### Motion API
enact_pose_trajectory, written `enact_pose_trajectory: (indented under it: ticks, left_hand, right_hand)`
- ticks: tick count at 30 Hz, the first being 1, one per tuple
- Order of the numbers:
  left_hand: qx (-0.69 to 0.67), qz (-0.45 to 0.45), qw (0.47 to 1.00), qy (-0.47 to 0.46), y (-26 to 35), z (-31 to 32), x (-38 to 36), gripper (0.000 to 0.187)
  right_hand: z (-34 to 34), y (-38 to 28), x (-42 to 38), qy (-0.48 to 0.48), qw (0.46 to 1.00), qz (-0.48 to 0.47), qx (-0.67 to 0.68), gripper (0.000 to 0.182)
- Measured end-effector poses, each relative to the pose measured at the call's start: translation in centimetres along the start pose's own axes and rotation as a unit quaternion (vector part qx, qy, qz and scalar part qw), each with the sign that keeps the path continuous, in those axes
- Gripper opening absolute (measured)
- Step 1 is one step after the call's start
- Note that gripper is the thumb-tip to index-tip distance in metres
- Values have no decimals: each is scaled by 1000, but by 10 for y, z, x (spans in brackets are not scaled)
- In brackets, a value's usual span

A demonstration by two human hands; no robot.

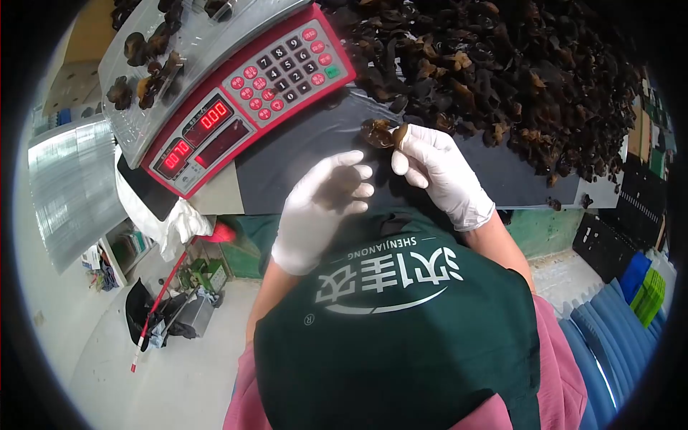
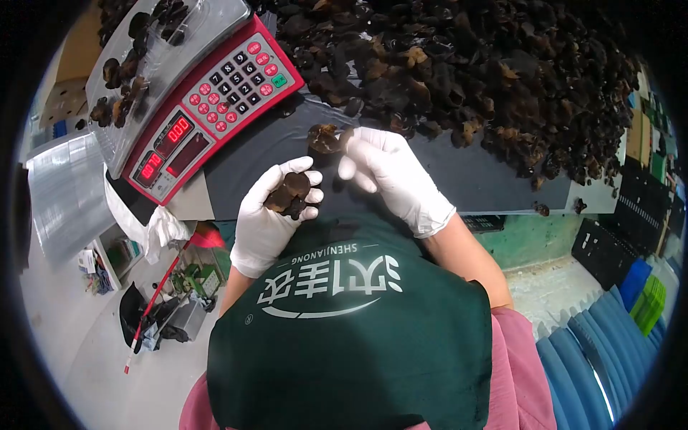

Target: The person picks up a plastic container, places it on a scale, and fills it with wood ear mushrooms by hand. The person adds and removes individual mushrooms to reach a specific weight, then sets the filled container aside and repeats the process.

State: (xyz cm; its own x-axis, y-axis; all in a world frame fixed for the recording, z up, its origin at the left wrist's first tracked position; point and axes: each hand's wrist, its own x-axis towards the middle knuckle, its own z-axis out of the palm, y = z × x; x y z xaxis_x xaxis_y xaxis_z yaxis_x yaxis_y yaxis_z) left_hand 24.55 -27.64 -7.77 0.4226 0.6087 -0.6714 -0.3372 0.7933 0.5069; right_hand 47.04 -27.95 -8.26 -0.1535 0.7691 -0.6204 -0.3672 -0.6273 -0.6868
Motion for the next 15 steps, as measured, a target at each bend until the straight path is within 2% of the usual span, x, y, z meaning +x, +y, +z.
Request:
enact_pose_trajectory:
  ticks: [2,5,8,10,12,13,14,15]
  left_hand:
    - [-20,-2,1000,-9,-3,-3,2,48]
    - [16,12,1000,-8,-6,-4,2,50]
    - [16,-3,999,-35,-8,-4,7,51]
    - [32,-12,999,-39,-3,4,8,48]
    - [87,2,994,-62,-6,4,13,46]
    - [95,-21,993,-64,-1,10,13,43]
    - [105,10,992,-74,-5,8,16,44]
    - [114,41,989,-85,-11,6,20,44]
  right_hand:
    - [-1,1,0,-8,1000,2,30,22]
    - [8,-10,-7,4,1000,2,-30,23]
    - [16,-15,-17,-25,995,16,-90,24]
    - [23,-19,-21,-11,980,22,-195,23]
    - [25,0,-23,26,956,-72,-282,19]
    - [23,-4,-27,29,936,-65,-346,16]
    - [28,-6,-33,47,922,-92,-372,15]
    - [27,0,-33,49,875,-194,-440,17]
